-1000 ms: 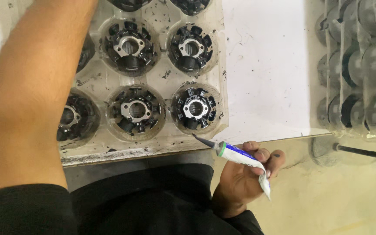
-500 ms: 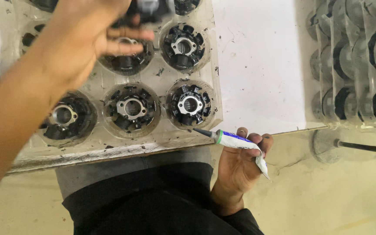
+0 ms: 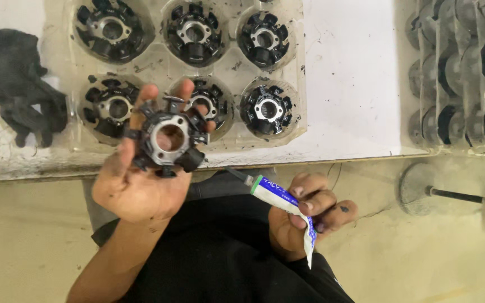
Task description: The person sits on the floor and applies grease from a tube onto the shoe pads of motorcycle clutch assemblies, working through a tray of parts one at a time. They pick each assembly from the tray, rotate it to reach the pads, squeeze grease onto each pad, and place the finished assembly back into the tray.
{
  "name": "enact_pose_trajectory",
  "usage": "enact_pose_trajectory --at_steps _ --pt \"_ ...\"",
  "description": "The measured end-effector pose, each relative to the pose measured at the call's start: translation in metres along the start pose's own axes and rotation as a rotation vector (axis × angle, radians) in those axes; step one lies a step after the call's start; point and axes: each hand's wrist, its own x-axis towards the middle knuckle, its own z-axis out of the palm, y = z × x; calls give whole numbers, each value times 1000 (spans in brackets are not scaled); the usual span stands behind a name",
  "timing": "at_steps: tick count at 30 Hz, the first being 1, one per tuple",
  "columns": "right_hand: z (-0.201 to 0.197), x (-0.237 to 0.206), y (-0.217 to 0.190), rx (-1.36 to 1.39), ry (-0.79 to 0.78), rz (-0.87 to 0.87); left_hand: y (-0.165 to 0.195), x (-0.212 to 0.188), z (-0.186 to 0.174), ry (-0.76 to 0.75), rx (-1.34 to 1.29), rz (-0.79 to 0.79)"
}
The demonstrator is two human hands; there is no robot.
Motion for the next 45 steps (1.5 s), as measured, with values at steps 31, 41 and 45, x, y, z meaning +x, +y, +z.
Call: enact_pose_trajectory --at_steps 31,41,45 --pt "-3 0 -12 -88 -78 -398 -46 -45 22 6 330 96" --pt "-4 -1 -20 -92 -18 -400 -57 -48 26 29 219 65" --pt "-4 -1 -25 -133 -13 -377 -58 -48 26 27 200 60"
